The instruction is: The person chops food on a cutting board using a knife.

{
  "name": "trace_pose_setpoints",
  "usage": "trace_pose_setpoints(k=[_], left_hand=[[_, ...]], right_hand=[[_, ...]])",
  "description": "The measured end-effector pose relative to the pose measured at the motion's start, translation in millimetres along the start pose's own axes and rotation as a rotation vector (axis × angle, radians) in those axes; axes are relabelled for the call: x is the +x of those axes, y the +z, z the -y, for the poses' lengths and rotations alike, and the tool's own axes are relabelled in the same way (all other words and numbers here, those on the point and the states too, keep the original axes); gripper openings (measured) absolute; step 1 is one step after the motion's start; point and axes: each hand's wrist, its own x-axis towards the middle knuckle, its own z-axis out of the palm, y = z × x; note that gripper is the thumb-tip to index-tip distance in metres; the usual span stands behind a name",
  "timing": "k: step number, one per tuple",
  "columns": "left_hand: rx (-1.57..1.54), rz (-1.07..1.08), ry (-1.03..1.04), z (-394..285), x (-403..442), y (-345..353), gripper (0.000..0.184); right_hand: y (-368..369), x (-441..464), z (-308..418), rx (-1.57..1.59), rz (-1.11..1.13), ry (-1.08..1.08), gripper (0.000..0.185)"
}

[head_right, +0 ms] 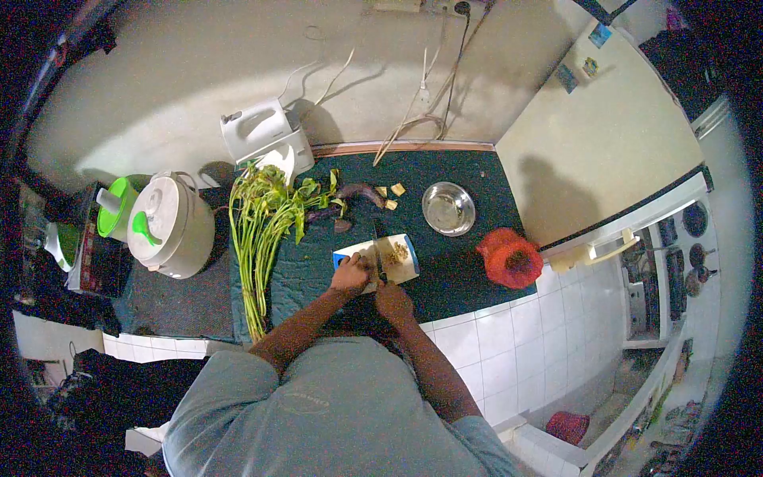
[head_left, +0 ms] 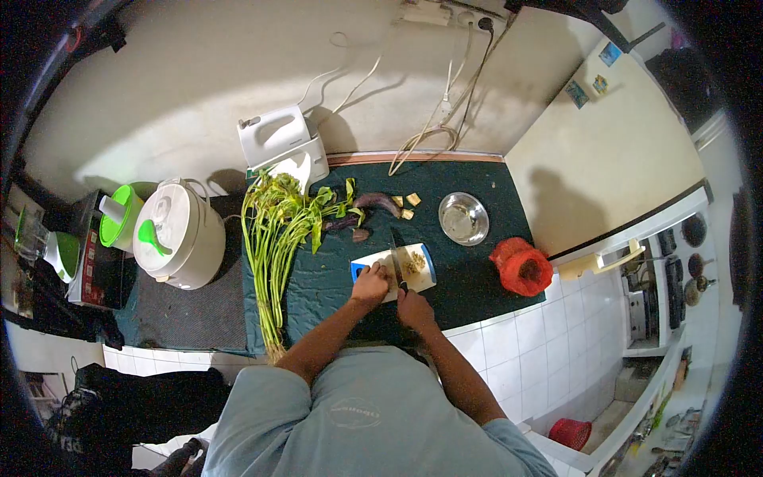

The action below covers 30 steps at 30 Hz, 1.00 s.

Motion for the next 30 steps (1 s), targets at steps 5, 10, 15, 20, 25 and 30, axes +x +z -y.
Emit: trace_pose_setpoints(k=[5, 10, 15, 20, 25, 30], left_hand=[[-0.014, -0.017, -0.007, 0.8, -0.2, -1.6, 0.018], [-0.132, 0.055, -0.115, 1.8, -3.7, -0.3, 0.019], [-0.381, 0.088, -0.264, 22.3, -13.8, 3.0, 0.027], [-0.391, -0.006, -0.342, 36.0, -19.7, -2.9, 0.025], [-0.371, 0.138, -0.192, 32.3, -18.2, -0.7, 0.024], [-0.188, 0.049, -0.08, 20.3, -11.6, -5.7, 0.019]], right_hand=[[29.7, -10.8, -7.1, 0.078, -0.028, 0.084, 0.054], [6.8, -4.6, -6.0, 0.051, -0.013, 0.09, 0.055], [24.2, -0.1, -11.9, 0.056, 0.008, 0.06, 0.053], [39.9, -13.2, -17.6, -0.038, -0.057, 0.083, 0.051], [7.0, -14.3, -14.9, -0.144, -0.069, 0.007, 0.049], [7.2, -19.5, -22.1, -0.141, -0.112, 0.065, 0.049]])
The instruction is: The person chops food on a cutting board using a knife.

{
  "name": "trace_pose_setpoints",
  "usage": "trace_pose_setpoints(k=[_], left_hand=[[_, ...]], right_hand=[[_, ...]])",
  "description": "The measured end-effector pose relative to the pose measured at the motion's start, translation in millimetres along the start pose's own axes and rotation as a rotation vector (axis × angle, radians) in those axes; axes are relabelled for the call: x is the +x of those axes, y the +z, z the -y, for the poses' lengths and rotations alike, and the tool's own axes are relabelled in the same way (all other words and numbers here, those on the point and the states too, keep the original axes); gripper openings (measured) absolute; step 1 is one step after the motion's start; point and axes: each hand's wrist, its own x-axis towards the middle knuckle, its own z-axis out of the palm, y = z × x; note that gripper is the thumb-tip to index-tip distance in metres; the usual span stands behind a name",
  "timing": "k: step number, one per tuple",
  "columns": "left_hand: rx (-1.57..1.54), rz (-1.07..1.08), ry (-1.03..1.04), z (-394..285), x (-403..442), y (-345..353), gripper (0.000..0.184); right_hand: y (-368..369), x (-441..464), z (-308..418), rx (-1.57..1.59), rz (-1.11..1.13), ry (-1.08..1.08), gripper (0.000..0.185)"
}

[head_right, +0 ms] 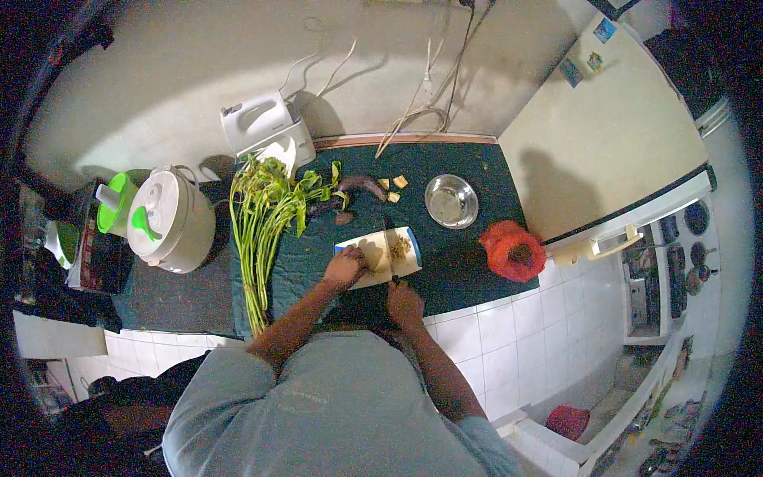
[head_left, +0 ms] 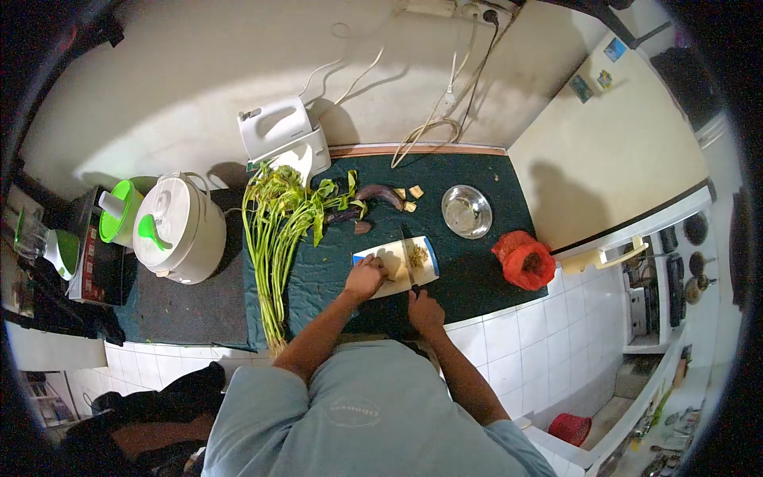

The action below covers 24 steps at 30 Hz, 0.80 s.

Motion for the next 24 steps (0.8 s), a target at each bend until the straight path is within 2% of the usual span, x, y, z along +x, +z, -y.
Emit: trace_pose_setpoints(k=[8, 10, 14, 16, 19, 20, 22, 24], left_hand=[[0.15, -0.096, 0.015, -11.0, 30.3, 8.4, 0.017], [0.191, -0.025, 0.0, -12.0, 33.0, 11.0, 0.02], [0.194, -0.055, 0.027, -14.4, 27.6, 5.8, 0.019], [0.234, 0.021, 0.002, -12.2, 26.0, 5.5, 0.018], [0.094, 0.124, -0.04, -8.8, 24.5, 5.2, 0.026], [0.095, 0.125, -0.042, -9.1, 23.4, 5.4, 0.026], [0.089, -0.039, -0.012, -10.0, 19.8, 6.7, 0.019], [0.092, 0.034, -0.039, -9.8, 20.7, 6.2, 0.021]], right_hand=[[-12.9, -16.8, 4.2, 0.065, 0.001, 0.045, 0.051], [-12.6, -16.1, 5.8, 0.078, -0.008, 0.036, 0.051], [-9.6, -9.1, 8.6, 0.055, 0.012, 0.004, 0.051], [-8.4, -8.7, 11.5, 0.049, 0.024, -0.008, 0.052], [-3.6, -8.1, 13.4, 0.061, 0.043, -0.021, 0.051], [3.0, -7.9, 13.3, 0.076, 0.053, -0.01, 0.051], [19.9, -4.7, 13.3, 0.093, 0.064, 0.001, 0.05], [30.1, -1.7, 15.8, 0.136, 0.084, 0.041, 0.05]])
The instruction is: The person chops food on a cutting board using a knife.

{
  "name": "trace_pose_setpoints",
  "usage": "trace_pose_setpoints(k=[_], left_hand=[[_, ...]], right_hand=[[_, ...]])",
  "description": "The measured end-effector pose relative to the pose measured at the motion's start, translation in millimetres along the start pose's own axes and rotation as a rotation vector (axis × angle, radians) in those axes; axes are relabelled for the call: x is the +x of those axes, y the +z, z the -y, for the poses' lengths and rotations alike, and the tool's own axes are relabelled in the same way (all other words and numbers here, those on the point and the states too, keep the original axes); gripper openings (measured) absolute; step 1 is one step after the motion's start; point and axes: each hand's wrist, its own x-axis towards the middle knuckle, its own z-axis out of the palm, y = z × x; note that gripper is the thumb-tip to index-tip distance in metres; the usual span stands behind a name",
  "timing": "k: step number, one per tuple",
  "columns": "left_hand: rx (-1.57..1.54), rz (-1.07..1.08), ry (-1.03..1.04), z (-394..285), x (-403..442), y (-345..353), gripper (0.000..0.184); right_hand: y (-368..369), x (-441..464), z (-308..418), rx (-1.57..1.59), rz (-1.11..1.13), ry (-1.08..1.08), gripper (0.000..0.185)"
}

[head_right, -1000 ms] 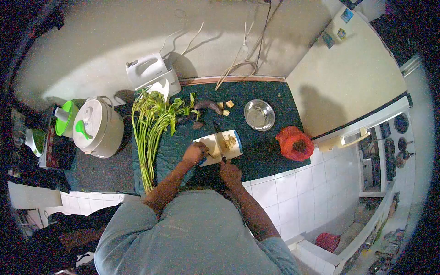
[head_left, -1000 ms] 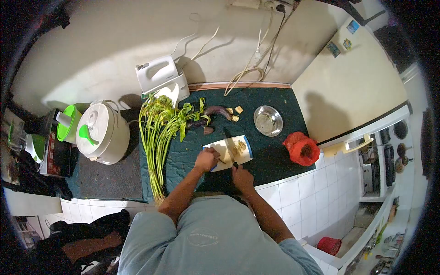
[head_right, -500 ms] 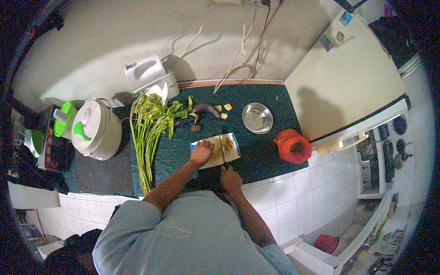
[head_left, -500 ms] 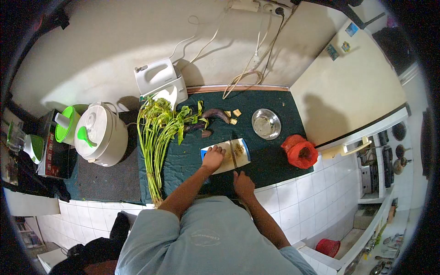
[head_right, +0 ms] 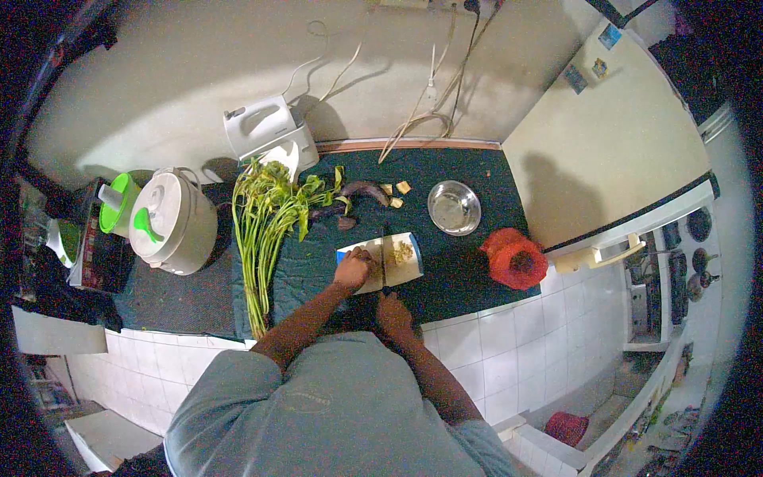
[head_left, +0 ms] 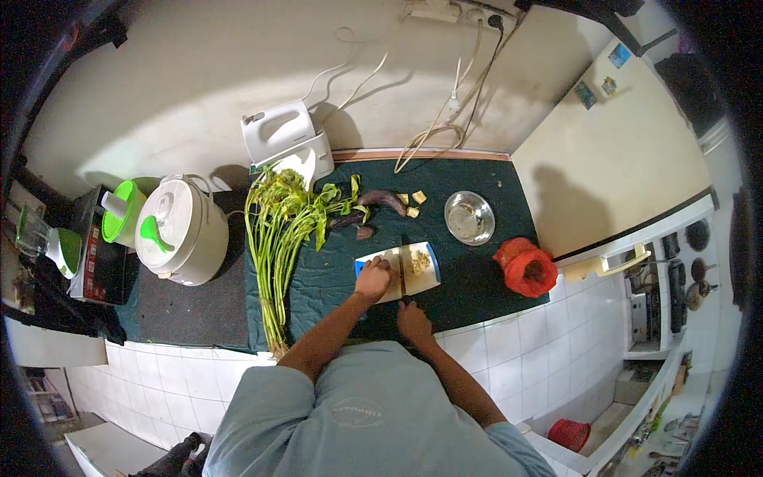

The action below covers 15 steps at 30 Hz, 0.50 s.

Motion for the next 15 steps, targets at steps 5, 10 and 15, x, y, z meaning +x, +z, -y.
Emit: trace_pose_setpoints(k=[5, 10, 15], left_hand=[[-0.018, 0.04, -0.015, 0.7, 0.3, 1.6, 0.024], [-0.065, 0.021, -0.072, 4.4, 4.4, 5.4, 0.024], [-0.113, -0.078, -0.158, -4.8, 4.2, -4.9, 0.028]], right_hand=[[-35.1, 13.3, 16.6, -0.054, 0.006, -0.046, 0.05], [-52.0, 12.4, 21.7, -0.11, 0.108, -0.071, 0.049], [-20.1, 6.9, 9.7, -0.011, 0.069, -0.05, 0.051]])
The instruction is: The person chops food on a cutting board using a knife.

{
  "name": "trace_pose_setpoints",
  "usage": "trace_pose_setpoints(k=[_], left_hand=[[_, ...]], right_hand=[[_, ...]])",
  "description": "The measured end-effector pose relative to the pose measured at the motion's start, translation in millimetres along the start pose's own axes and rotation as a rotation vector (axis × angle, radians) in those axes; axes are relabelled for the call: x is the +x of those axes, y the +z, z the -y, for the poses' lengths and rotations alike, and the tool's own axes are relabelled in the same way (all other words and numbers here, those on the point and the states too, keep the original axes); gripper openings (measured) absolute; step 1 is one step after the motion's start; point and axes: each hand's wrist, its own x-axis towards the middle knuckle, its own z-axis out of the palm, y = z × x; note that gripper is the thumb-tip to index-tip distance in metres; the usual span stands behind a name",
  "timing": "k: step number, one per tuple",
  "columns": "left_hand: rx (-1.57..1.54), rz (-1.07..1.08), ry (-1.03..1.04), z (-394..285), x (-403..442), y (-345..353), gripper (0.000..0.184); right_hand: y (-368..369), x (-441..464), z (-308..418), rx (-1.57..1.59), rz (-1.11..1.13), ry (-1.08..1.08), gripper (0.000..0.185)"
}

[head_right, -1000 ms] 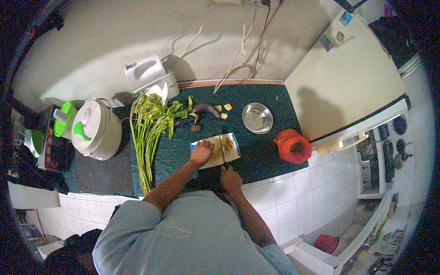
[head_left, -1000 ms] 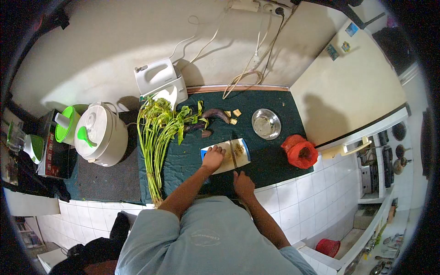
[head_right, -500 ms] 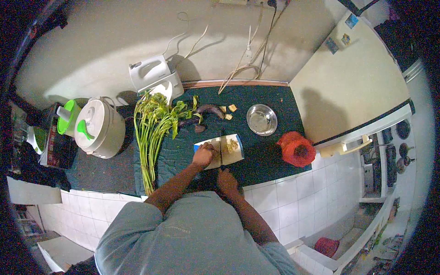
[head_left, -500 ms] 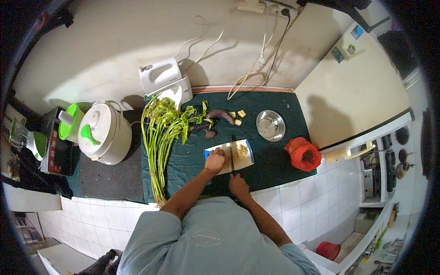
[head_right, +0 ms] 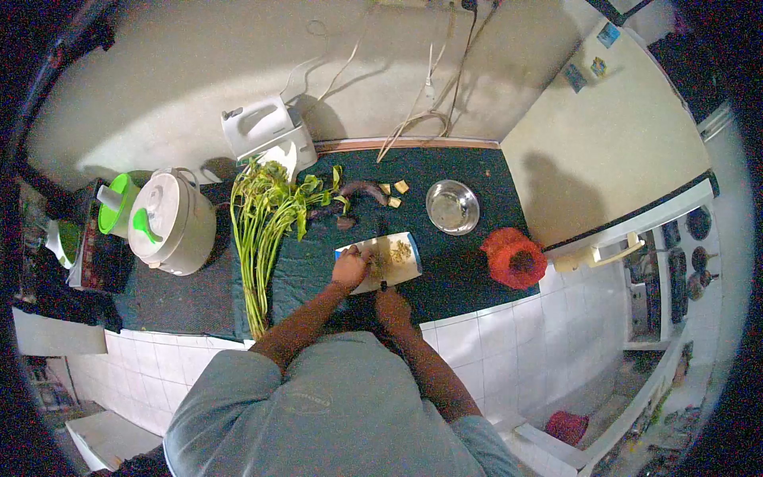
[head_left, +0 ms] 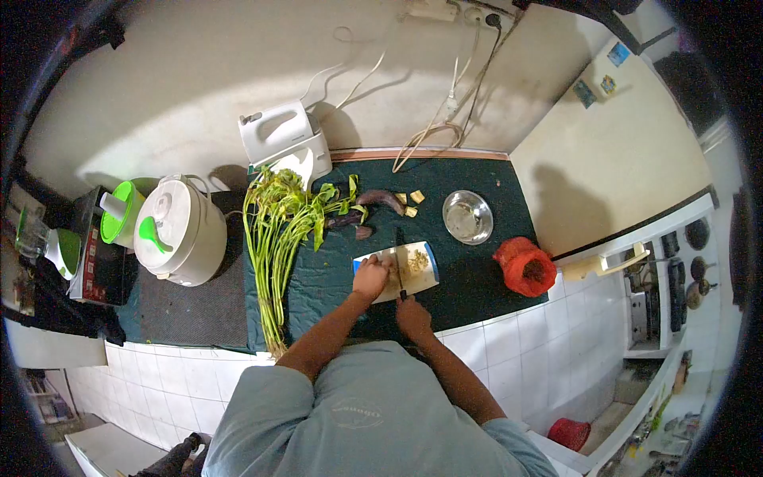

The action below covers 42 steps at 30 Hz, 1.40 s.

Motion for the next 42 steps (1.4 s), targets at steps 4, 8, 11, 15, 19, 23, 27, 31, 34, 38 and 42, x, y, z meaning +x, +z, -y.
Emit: trace_pose_setpoints(k=[4, 8, 11, 15, 19, 23, 27, 31, 34, 38, 42], left_hand=[[-0.005, -0.003, -0.047, -5.8, 0.3, -11.6, 0.026], [-0.023, 0.011, -0.071, -0.4, 1.9, -6.9, 0.026], [0.01, -0.049, -0.015, 0.4, 5.3, 0.1, 0.025], [-0.027, 0.053, -0.072, 0.3, 8.7, 0.5, 0.038], [-0.065, 0.065, -0.09, 6.1, 10.4, 3.1, 0.043], [-0.068, 0.071, -0.117, -1.4, 11.0, -7.4, 0.039], [-0.045, 0.089, -0.1, -4.5, 10.8, -7.6, 0.031], [-0.08, 0.099, -0.139, -0.3, 11.9, -9.3, 0.031], [-0.081, 0.14, -0.193, -4.7, 13.4, -14.2, 0.033], [-0.075, 0.12, -0.15, -6.5, 12.7, -12.3, 0.035], [-0.016, 0.091, -0.137, -5.4, 15.5, -9.9, 0.036]], right_hand=[[-19.1, 16.9, 10.9, -0.044, 0.001, -0.002, 0.052], [-21.8, 10.3, 17.1, -0.051, 0.058, 0.015, 0.051], [5.8, 10.6, 3.0, -0.041, 0.012, 0.023, 0.05], [-9.1, 10.7, 10.1, -0.063, -0.069, -0.049, 0.05], [-15.9, 14.0, 11.5, -0.117, -0.029, -0.113, 0.049], [12.8, 7.2, -0.4, -0.046, -0.063, -0.031, 0.048], [-15.7, 4.7, 8.9, -0.106, -0.029, -0.166, 0.048], [-8.9, 11.2, 8.9, -0.082, -0.039, -0.096, 0.047], [10.5, 3.8, 1.5, -0.032, -0.042, -0.013, 0.048], [-5.0, -1.6, 6.5, -0.071, -0.034, -0.063, 0.048], [-21.7, 6.7, 10.4, -0.145, 0.035, -0.188, 0.047]])
